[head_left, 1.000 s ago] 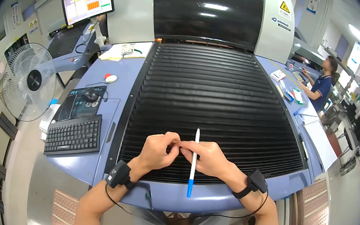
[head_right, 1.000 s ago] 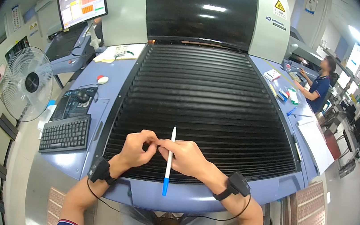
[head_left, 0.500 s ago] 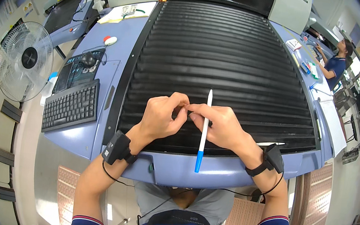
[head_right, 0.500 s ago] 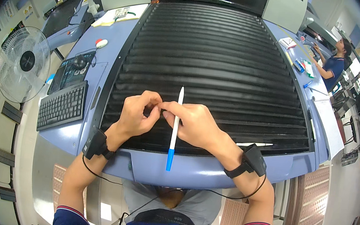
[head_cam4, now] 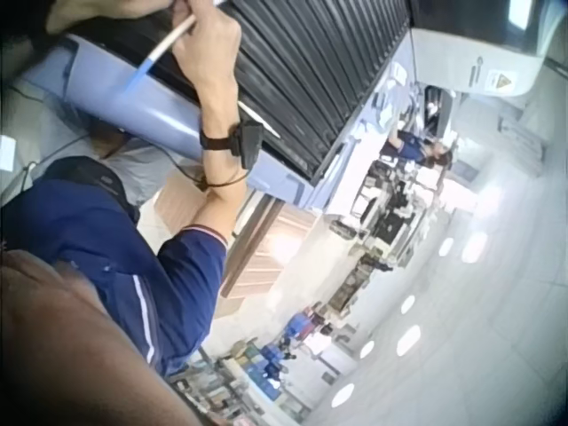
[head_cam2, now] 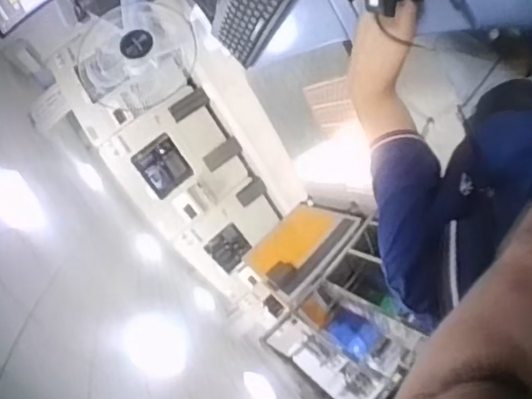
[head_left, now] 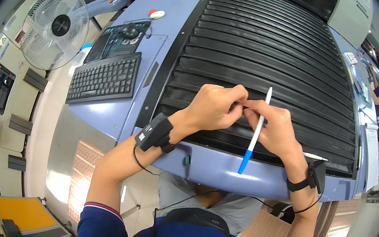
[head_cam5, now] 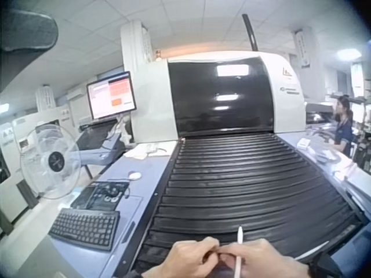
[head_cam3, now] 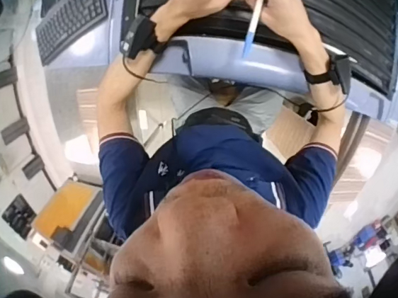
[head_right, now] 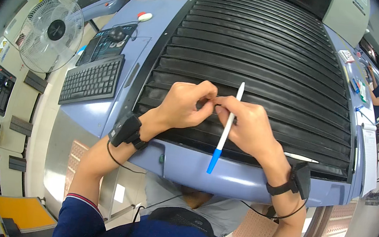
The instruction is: The recorder is inspecting copper-plated circuit board sheets and marking them with a pen at a workstation.
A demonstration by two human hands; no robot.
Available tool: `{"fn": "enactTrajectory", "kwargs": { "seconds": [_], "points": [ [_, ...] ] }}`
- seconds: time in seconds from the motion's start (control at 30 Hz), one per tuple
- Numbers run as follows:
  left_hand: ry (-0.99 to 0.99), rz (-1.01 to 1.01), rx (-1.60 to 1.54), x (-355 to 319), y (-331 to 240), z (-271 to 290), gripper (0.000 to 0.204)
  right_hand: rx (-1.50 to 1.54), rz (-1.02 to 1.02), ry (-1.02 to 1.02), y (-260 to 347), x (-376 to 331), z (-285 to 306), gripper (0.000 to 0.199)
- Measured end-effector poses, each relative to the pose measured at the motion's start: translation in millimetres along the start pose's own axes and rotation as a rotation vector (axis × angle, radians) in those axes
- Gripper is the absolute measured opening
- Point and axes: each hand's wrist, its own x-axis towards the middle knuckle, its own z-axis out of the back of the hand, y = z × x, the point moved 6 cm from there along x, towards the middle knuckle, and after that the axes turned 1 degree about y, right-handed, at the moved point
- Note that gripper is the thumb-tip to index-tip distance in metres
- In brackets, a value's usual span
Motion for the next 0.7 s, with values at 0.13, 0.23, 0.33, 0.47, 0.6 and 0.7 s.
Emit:
{"fn": "enactTrajectory", "kwargs": {
  "seconds": [0.13,0.23,0.33,0.47,0.6,0.7],
  "points": [
    [0.050,0.000,-0.004,-2,1,-3,0.016,0.021,-0.026,0.024,-3,0,-1,0.013],
    [0.090,0.026,0.019,-2,0,-5,0.016,0.007,-0.025,0.044,-4,-1,-1,0.013],
    [0.122,0.022,0.027,-2,-1,-10,0.016,-0.004,-0.027,0.019,-10,-5,-1,0.013],
    [0.064,-0.002,0.048,-4,0,-7,0.014,-0.033,0.039,0.010,-10,-6,-5,0.009],
    [0.038,-0.017,0.036,0,-8,2,0.016,-0.014,0.005,0.056,-8,-3,-3,0.009],
    [0.058,-0.029,0.014,-1,-5,-2,0.017,0.014,0.049,0.016,-12,-4,-6,0.009]
  ]
}}
